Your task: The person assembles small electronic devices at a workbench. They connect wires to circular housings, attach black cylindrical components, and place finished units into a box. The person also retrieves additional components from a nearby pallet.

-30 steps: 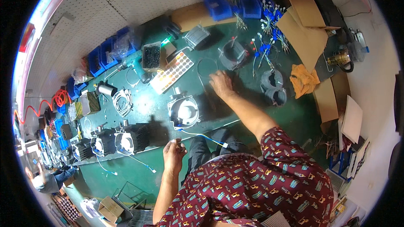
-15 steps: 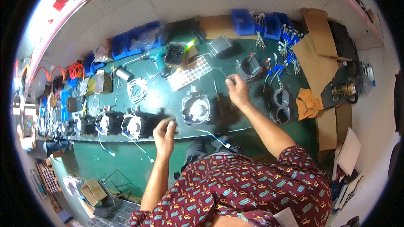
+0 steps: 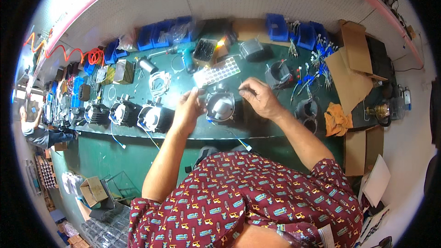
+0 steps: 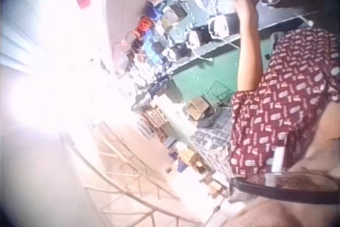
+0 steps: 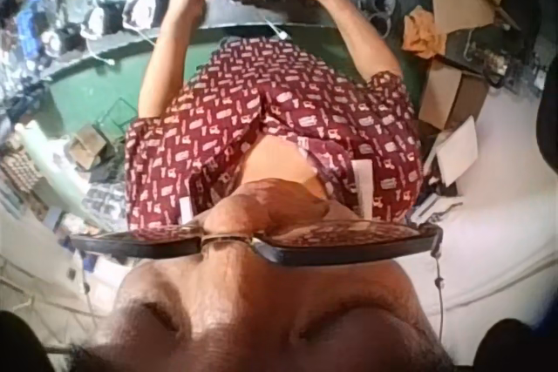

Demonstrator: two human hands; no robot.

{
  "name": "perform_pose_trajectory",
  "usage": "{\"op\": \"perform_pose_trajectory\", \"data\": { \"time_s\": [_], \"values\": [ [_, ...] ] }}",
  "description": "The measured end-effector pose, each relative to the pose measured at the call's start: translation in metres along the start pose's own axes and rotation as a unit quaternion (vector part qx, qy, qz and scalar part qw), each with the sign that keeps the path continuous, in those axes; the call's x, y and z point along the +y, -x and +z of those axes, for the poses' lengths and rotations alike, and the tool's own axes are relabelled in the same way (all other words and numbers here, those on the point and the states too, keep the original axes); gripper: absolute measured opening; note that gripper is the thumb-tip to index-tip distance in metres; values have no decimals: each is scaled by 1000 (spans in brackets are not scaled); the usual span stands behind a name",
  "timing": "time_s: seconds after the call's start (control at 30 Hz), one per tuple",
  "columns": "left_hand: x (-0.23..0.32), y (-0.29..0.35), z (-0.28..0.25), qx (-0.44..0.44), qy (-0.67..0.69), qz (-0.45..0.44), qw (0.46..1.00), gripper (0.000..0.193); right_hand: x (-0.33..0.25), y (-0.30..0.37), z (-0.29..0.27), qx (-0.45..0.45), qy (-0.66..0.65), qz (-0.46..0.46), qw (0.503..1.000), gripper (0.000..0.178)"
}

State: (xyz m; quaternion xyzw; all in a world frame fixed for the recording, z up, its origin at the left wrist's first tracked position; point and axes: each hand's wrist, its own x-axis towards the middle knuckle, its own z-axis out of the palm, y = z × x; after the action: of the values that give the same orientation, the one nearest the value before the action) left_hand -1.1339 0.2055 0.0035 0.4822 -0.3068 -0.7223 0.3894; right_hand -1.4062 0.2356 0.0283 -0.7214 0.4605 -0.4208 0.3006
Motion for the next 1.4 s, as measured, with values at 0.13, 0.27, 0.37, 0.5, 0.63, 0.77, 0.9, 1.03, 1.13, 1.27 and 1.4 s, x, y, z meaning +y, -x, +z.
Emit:
{"op": "perform_pose_trajectory", "data": {
  "time_s": [0.13,0.27,0.37,0.5,0.63,0.77,0.9,1.03,1.13,1.27,1.4],
  "values": [
    [-3,2,-15,11,18,-15,1000,28,-6,1,4,-27,44,-116,992,14],
    [-15,10,-22,51,-36,-76,995,22,-4,9,11,-60,60,-129,988,17],
    [-25,16,-28,40,2,-78,996,16,8,16,17,-42,56,-144,987,21],
    [-50,25,-31,79,-71,-17,994,20,15,35,43,71,-65,45,994,20],
    [-77,18,-36,82,-98,37,991,14,59,78,79,94,-170,286,938,18],
    [-89,17,-35,62,-115,37,991,11,59,96,105,109,-130,253,953,20],
    [-92,17,-36,75,-152,36,985,11,37,86,102,88,-40,251,963,24],
    [-92,15,-33,62,-153,40,985,11,32,85,104,67,-9,244,967,31],
    [-94,18,-32,68,-153,44,985,12,32,86,107,84,-4,241,967,29],
    [-95,13,-31,74,-180,39,980,12,32,84,105,90,8,220,971,21],
    [-96,10,-30,82,-192,51,977,12,39,85,109,93,14,210,973,22]
  ]
}}
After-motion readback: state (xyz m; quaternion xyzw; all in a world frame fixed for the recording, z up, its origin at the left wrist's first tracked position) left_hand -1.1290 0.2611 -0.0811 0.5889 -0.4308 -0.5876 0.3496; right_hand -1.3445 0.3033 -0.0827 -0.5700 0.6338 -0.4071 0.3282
